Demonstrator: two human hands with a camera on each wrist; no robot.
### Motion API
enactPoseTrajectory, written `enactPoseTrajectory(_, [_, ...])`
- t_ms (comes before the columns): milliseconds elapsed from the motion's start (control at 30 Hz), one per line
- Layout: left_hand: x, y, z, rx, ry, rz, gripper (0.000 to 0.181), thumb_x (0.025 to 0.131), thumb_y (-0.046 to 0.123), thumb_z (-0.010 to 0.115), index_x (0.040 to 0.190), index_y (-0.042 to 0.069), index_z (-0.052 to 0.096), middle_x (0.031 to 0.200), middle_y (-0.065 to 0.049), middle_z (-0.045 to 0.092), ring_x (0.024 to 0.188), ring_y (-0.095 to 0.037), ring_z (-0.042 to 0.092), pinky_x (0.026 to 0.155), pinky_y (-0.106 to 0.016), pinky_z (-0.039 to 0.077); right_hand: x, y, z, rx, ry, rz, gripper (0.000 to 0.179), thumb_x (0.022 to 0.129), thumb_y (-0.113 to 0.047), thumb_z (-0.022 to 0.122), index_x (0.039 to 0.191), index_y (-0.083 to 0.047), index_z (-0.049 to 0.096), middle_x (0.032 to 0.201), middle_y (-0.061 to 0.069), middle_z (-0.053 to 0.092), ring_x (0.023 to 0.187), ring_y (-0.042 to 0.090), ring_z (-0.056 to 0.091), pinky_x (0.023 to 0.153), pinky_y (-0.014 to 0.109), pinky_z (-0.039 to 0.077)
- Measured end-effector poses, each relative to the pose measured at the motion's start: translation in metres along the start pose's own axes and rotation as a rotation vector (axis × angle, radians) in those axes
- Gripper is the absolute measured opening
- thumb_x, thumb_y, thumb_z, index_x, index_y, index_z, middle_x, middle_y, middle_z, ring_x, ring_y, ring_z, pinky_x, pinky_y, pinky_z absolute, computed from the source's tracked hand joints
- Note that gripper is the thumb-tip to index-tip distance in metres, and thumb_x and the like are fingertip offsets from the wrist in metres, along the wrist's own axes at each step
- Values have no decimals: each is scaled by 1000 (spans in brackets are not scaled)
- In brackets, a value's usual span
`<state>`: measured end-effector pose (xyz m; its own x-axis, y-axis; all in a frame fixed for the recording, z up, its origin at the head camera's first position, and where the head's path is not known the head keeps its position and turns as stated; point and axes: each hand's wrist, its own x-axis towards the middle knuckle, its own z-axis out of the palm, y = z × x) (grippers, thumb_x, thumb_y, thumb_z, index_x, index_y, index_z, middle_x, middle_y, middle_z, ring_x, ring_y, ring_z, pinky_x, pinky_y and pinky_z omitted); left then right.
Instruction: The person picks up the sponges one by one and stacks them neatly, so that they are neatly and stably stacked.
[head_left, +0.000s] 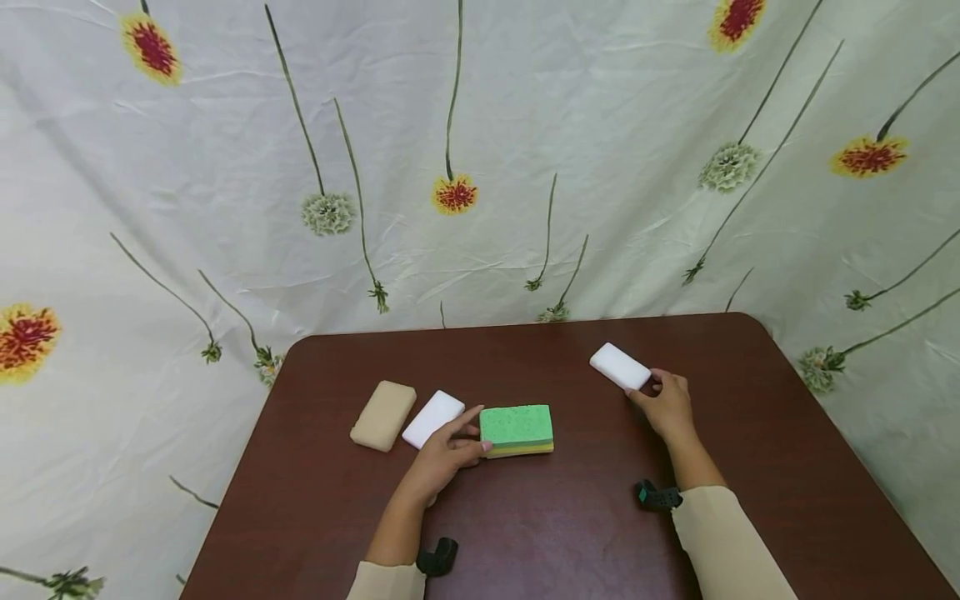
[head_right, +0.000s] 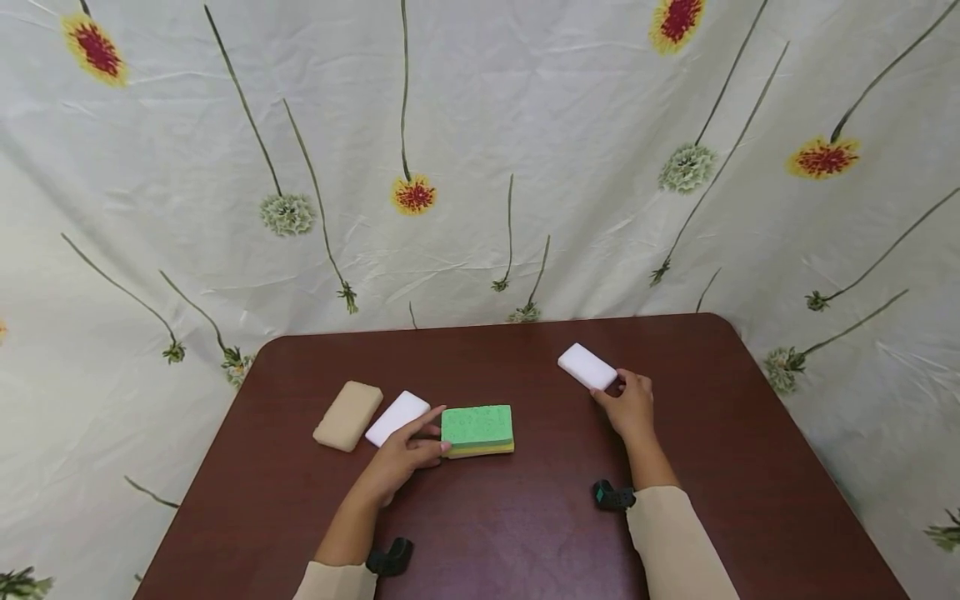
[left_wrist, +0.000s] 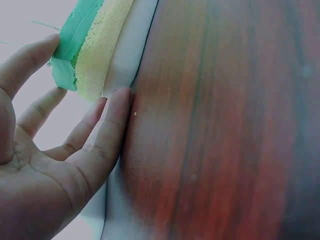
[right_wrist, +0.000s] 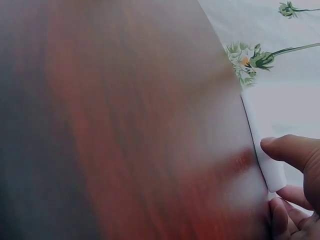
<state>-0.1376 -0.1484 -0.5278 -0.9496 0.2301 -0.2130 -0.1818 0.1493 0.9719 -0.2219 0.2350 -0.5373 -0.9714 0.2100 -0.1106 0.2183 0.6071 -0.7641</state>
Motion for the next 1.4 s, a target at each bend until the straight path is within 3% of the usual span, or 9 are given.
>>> enactPoseTrajectory(467, [1, 1, 2, 2, 19, 9, 72, 91, 23, 77, 155, 23, 43, 130, -17, 50, 102, -18, 67, 87, -40, 58, 0, 6, -5, -3, -51, -27, 71, 96, -31, 69, 149, 4, 39, 152, 29, 31, 134, 43, 45, 105, 54, 45])
enactPoseTrajectory(733, [0, 2, 2, 1, 32, 16, 69, 91, 24, 77, 153, 25, 47, 131, -17, 50, 102, -18, 66, 86, -40, 58, -6, 3, -8, 45, -67, -41, 72, 95, -35, 70, 149, 1, 39, 143, 25, 48, 131, 41, 50, 103, 53, 46])
enactPoseTrajectory(1333, [0, 2, 1, 12, 28, 22, 68, 91, 25, 77, 153, 25, 46, 132, -17, 49, 105, -19, 66, 86, -40, 58, -29, -9, -6, 292, -124, -51, 81, 92, -45, 73, 154, -8, 35, 150, 18, 49, 136, 33, 52, 102, 32, 48])
enactPoseTrajectory(1400, [0, 2, 1, 9, 26, 24, 68, 91, 24, 76, 153, 24, 46, 132, -17, 49, 105, -19, 66, 86, -40, 58, -31, -11, -5, 299, -122, -65, 80, 92, -44, 73, 153, -8, 37, 149, 18, 50, 135, 32, 53, 99, 25, 47])
